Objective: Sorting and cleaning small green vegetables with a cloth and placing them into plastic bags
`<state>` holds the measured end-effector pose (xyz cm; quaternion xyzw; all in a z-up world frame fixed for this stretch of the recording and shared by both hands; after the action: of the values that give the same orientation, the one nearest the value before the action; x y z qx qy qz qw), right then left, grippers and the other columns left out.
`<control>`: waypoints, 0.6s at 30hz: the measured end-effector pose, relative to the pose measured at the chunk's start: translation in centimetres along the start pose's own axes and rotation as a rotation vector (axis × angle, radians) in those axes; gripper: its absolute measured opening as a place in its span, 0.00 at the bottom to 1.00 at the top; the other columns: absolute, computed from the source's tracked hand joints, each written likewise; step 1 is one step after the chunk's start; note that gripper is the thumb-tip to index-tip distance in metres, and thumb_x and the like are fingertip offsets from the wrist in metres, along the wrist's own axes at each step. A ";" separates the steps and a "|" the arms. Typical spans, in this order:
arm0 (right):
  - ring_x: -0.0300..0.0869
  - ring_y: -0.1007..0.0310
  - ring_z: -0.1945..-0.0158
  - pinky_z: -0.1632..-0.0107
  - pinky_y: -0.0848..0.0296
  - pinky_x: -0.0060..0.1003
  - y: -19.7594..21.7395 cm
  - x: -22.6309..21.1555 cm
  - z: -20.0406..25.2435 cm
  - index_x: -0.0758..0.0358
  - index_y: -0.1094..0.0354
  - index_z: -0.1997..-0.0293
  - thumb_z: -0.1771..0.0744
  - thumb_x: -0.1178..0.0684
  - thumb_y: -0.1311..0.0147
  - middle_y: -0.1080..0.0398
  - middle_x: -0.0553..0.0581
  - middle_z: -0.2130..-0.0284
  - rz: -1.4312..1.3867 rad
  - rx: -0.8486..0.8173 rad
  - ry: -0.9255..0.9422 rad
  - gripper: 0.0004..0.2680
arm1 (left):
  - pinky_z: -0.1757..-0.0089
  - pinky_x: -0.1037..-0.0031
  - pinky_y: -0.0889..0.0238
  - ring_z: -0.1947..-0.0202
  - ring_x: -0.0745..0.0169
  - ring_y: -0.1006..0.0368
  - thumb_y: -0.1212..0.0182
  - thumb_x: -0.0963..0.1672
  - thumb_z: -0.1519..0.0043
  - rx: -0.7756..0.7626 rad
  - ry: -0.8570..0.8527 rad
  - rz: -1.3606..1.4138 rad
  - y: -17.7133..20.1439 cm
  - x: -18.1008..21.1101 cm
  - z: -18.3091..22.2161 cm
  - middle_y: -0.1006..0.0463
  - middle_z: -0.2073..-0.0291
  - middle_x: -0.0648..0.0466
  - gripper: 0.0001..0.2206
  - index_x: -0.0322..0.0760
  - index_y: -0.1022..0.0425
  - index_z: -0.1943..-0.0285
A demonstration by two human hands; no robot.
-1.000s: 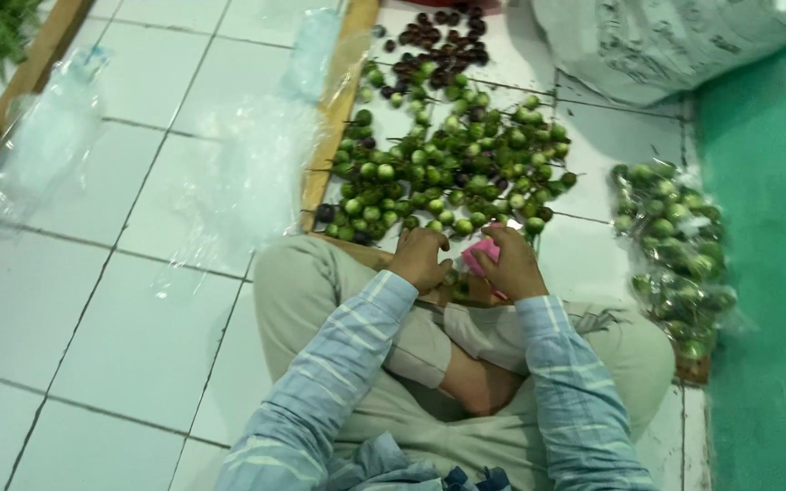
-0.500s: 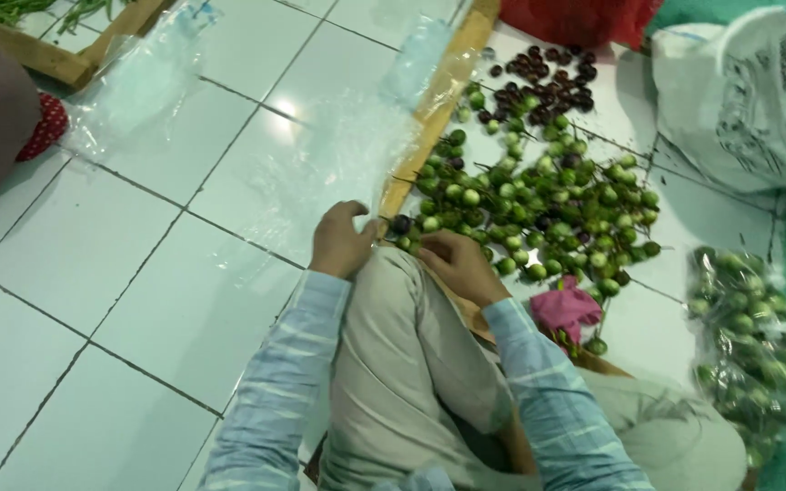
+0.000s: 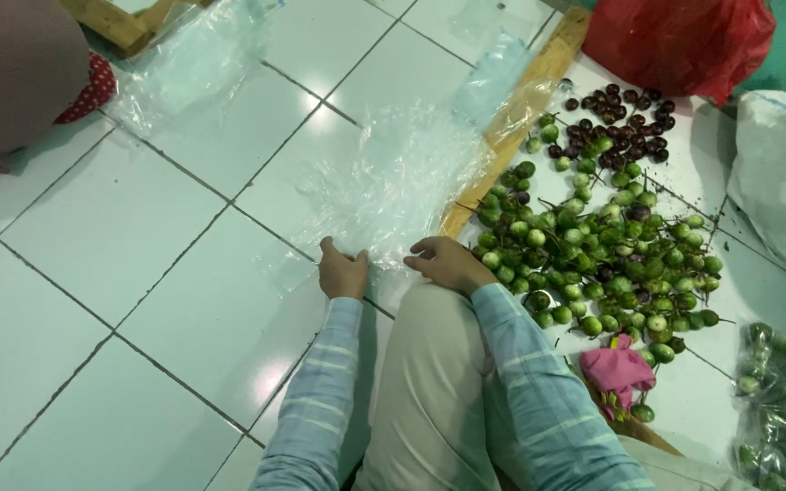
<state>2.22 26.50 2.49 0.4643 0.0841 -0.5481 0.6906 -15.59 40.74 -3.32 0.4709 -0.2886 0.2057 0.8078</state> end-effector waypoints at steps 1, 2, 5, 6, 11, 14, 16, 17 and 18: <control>0.49 0.20 0.50 0.46 0.24 0.46 0.0 0.0 0.2 0.53 0.28 0.39 0.35 0.37 0.42 0.22 0.59 0.52 -0.001 -0.003 -0.008 0.20 | 0.46 0.52 0.34 0.46 0.44 0.26 0.35 0.48 0.38 -0.007 0.004 -0.002 -0.6 -0.5 -0.3 0.21 0.56 0.50 0.34 0.33 0.47 0.26; 0.49 0.19 0.51 0.47 0.24 0.45 0.3 0.2 0.6 0.56 0.29 0.39 0.34 0.38 0.43 0.22 0.61 0.52 -0.030 0.013 -0.027 0.20 | 0.48 0.54 0.32 0.48 0.47 0.24 0.36 0.49 0.38 0.014 0.011 -0.023 -0.9 -0.9 -0.5 0.20 0.59 0.52 0.30 0.34 0.41 0.29; 0.48 0.19 0.53 0.50 0.23 0.44 1.1 0.2 1.4 0.58 0.28 0.40 0.34 0.39 0.44 0.22 0.62 0.54 -0.095 0.065 -0.040 0.20 | 0.48 0.51 0.31 0.47 0.41 0.25 0.33 0.55 0.42 0.051 -0.046 -0.060 1.1 1.9 1.1 0.23 0.54 0.45 0.34 0.33 0.38 0.33; 0.48 0.18 0.55 0.51 0.23 0.43 1.4 0.2 1.8 0.59 0.28 0.41 0.34 0.38 0.44 0.21 0.61 0.56 -0.123 0.083 -0.033 0.19 | 0.46 0.46 0.33 0.43 0.32 0.28 0.31 0.61 0.46 0.071 -0.090 -0.071 2.3 3.6 2.3 0.27 0.47 0.35 0.43 0.30 0.40 0.33; 0.44 0.19 0.56 0.50 0.24 0.42 2.7 -1.3 4.5 0.59 0.27 0.42 0.34 0.39 0.46 0.20 0.57 0.63 -0.154 0.145 -0.026 0.19 | 0.48 0.54 0.34 0.46 0.37 0.28 0.33 0.59 0.46 0.061 -0.306 -0.249 -1.6 2.7 0.1 0.30 0.49 0.41 0.35 0.30 0.26 0.39; 0.43 0.18 0.58 0.52 0.24 0.41 3.2 -1.0 5.8 0.59 0.27 0.42 0.33 0.40 0.47 0.20 0.56 0.63 -0.192 0.212 -0.021 0.18 | 0.49 0.52 0.35 0.45 0.36 0.31 0.35 0.55 0.43 0.221 -0.473 -0.247 0.1 4.1 0.6 0.31 0.47 0.39 0.30 0.29 0.24 0.40; 0.44 0.18 0.58 0.52 0.24 0.42 3.4 -0.1 6.0 0.61 0.27 0.42 0.33 0.42 0.48 0.20 0.58 0.61 -0.234 0.252 -0.012 0.17 | 0.47 0.47 0.37 0.41 0.32 0.35 0.33 0.50 0.43 0.316 -0.595 -0.225 1.1 5.3 0.9 0.33 0.43 0.36 0.29 0.26 0.28 0.37; 0.44 0.18 0.57 0.52 0.24 0.42 3.3 0.6 5.9 0.61 0.26 0.44 0.33 0.42 0.47 0.20 0.58 0.61 -0.248 0.262 0.001 0.17 | 0.43 0.48 0.39 0.37 0.34 0.37 0.37 0.49 0.41 0.199 -0.582 -0.301 -0.4 4.8 -0.2 0.32 0.40 0.37 0.29 0.26 0.31 0.33; 0.44 0.18 0.57 0.51 0.24 0.42 3.3 1.3 5.9 0.61 0.26 0.45 0.33 0.41 0.47 0.20 0.59 0.61 -0.263 0.272 0.015 0.17 | 0.40 0.50 0.41 0.33 0.37 0.38 0.40 0.47 0.39 0.083 -0.566 -0.378 -2.0 4.1 -1.2 0.31 0.37 0.37 0.29 0.27 0.35 0.30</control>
<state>3.18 21.22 6.75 0.5425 0.0745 -0.6363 0.5433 -10.98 41.14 -2.39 0.5868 -0.4006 -0.0750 0.6997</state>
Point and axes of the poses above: each hand's wrist, its own z-axis away from the middle knuckle, its own y-axis out of the back of the hand, x = y × z, the point moved 10 cm from there along -z, towards the middle knuckle
